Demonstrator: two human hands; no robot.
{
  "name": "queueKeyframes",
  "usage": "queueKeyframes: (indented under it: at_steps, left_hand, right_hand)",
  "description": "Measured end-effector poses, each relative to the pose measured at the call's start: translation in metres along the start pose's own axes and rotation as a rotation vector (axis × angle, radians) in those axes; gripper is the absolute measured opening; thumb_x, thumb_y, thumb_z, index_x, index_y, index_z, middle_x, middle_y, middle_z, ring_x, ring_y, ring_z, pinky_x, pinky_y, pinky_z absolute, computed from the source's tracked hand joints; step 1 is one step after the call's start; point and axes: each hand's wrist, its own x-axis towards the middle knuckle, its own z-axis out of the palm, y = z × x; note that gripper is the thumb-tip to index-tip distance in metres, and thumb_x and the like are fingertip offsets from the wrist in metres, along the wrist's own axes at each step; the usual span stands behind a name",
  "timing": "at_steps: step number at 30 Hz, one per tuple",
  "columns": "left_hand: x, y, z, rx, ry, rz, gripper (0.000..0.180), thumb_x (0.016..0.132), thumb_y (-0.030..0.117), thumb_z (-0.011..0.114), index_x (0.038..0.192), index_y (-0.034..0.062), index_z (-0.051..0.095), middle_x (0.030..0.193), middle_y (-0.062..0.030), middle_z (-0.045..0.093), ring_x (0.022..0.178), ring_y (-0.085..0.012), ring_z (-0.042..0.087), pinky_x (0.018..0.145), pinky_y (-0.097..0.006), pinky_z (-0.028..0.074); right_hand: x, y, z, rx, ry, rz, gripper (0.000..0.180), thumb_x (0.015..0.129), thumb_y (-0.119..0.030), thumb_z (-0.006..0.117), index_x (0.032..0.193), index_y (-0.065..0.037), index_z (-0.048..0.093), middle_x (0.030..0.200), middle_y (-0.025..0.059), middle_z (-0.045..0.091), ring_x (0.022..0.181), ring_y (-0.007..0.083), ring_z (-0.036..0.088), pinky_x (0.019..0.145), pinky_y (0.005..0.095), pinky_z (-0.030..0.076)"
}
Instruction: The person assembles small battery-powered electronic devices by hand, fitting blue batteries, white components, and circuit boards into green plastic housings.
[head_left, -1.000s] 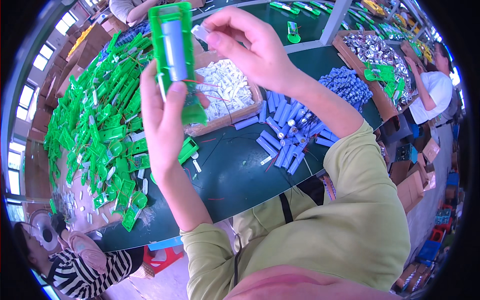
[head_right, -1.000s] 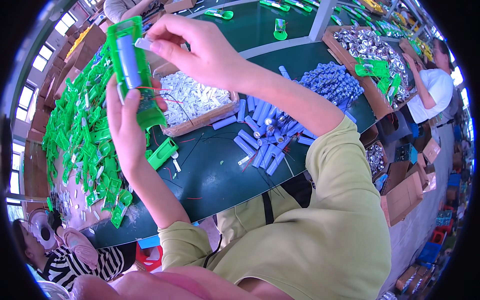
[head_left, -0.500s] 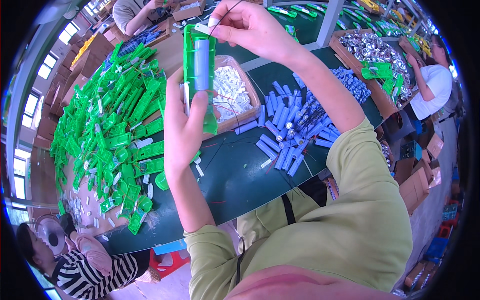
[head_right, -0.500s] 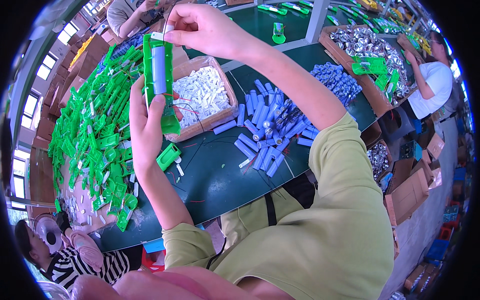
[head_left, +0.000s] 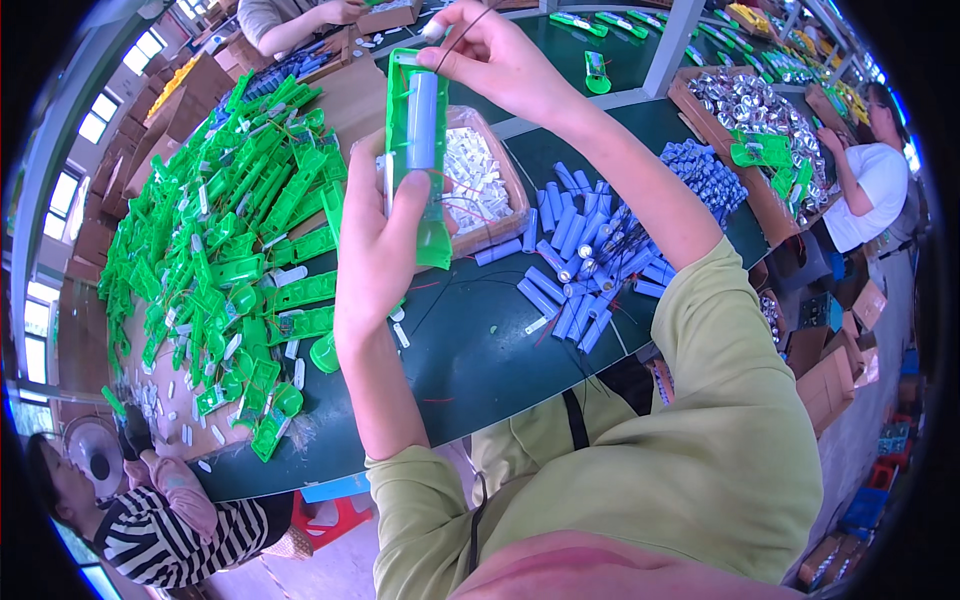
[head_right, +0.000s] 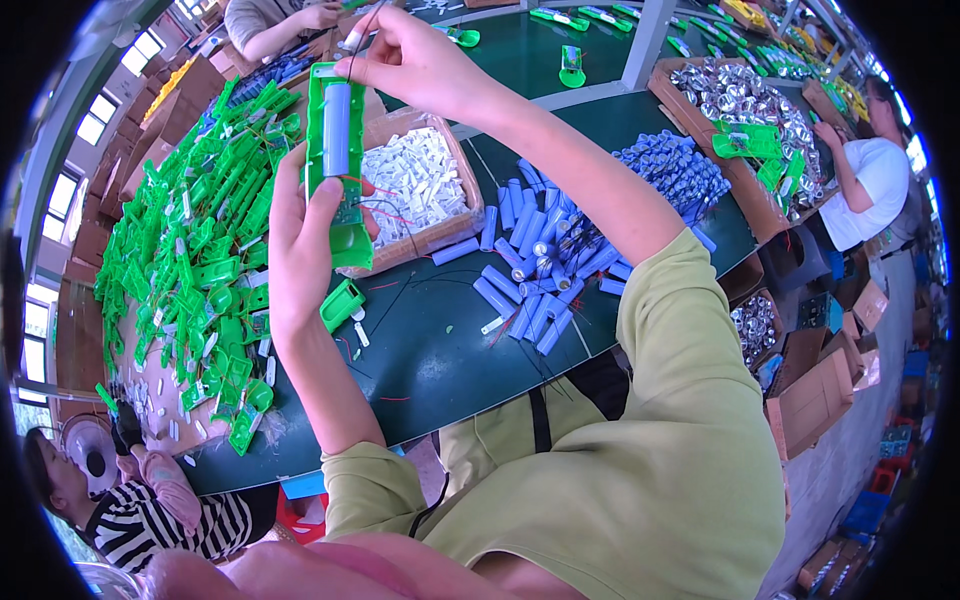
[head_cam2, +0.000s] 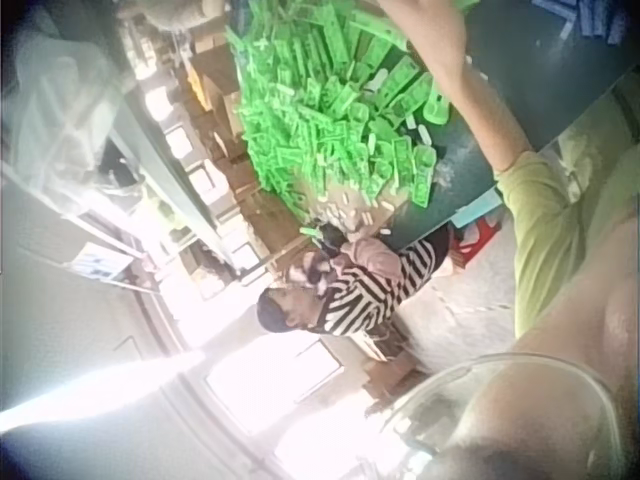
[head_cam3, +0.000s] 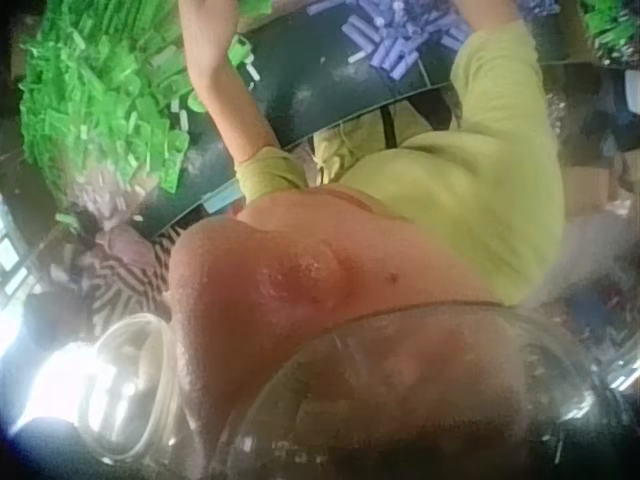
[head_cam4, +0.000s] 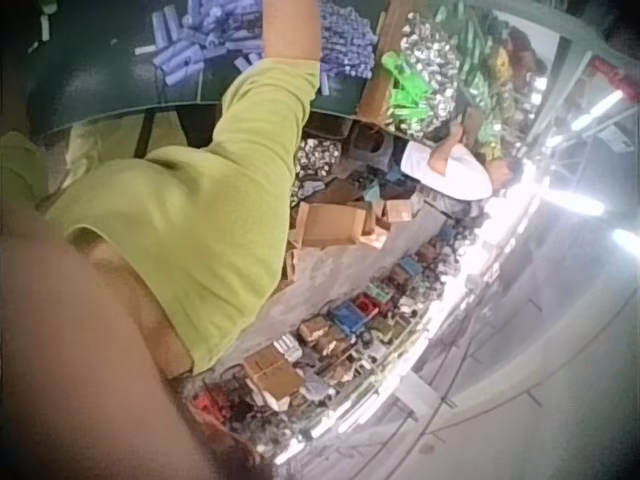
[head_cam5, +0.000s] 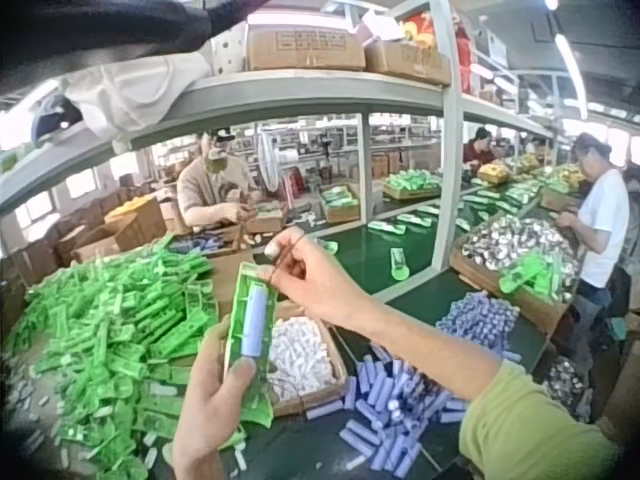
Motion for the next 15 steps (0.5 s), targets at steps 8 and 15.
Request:
queueKeyframes:
  at_steps: [8,15]
  left_hand:
    - [0.007,-0.016,-0.003,-0.162,0.036,0.079,0.035,0.091,0.011,0.046,0.124,0.0001,0.038,0.089,-0.0098,0.057,0.066,-0.0121,0.056,0.056,-0.024,0.047]
    - [0.014,-0.039,-0.024,0.177,0.106,0.019,0.045,0.091,0.031,0.049,0.122,-0.0012,0.041,0.092,-0.0235,0.062,0.086,-0.0327,0.061,0.076,-0.037,0.047]
  right_hand:
    - [-0.026,0.015,0.006,-0.329,0.002,-0.204,0.034,0.097,-0.025,0.041,0.115,-0.001,0.057,0.082,0.0057,0.06,0.07,0.0083,0.053,0.065,0.0217,0.044]
    - [-0.015,0.045,0.035,0.326,-0.046,0.398,0.04,0.087,-0.015,0.058,0.124,-0.009,0.046,0.096,0.0025,0.061,0.087,0.0076,0.056,0.075,0.0226,0.045]
